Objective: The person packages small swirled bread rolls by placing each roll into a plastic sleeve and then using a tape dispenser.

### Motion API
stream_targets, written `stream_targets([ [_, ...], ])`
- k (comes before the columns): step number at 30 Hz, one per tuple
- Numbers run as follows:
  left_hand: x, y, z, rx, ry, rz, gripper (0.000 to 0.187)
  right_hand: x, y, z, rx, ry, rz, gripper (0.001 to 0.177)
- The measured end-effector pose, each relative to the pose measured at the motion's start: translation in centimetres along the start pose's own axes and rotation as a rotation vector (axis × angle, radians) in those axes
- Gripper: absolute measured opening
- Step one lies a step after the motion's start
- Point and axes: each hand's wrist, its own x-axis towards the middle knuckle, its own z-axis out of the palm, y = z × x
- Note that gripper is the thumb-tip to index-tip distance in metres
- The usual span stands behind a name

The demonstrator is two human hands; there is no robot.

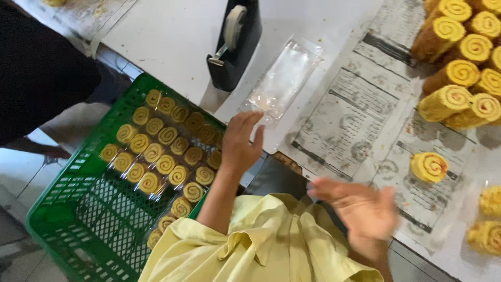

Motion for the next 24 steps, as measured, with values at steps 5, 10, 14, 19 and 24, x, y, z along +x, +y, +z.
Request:
stream_targets([
  [5,-1.0,-4.3,0.3,0.069,-0.153,0.426,0.019,-0.2,-2.5,-3.1,-0.232,0.210,-0.131,0.088],
  [10,1.6,-4.8,2.6,0.231,-0.182,0.524,0.043,-0.2,-1.1,-3.7,-0.235,0.298,-0.136,0.091],
  [14,3.0,-3.7,2.3,0.257,-0.229,0.523,0.038,0.1,-1.4,-2.7,-0.299,0.332,-0.124,0.088],
  [19,1.7,-4.6,4.9,0.367,-0.214,0.545,0.027,0.7,-0.5,-2.9,-0.328,0.365,-0.125,0.088],
  [24,2.3,-2.8,4.4,0.463,-0.163,0.577,0.023,1.6,0.0,-1.5,-0.369,0.363,-0.062,0.083],
])
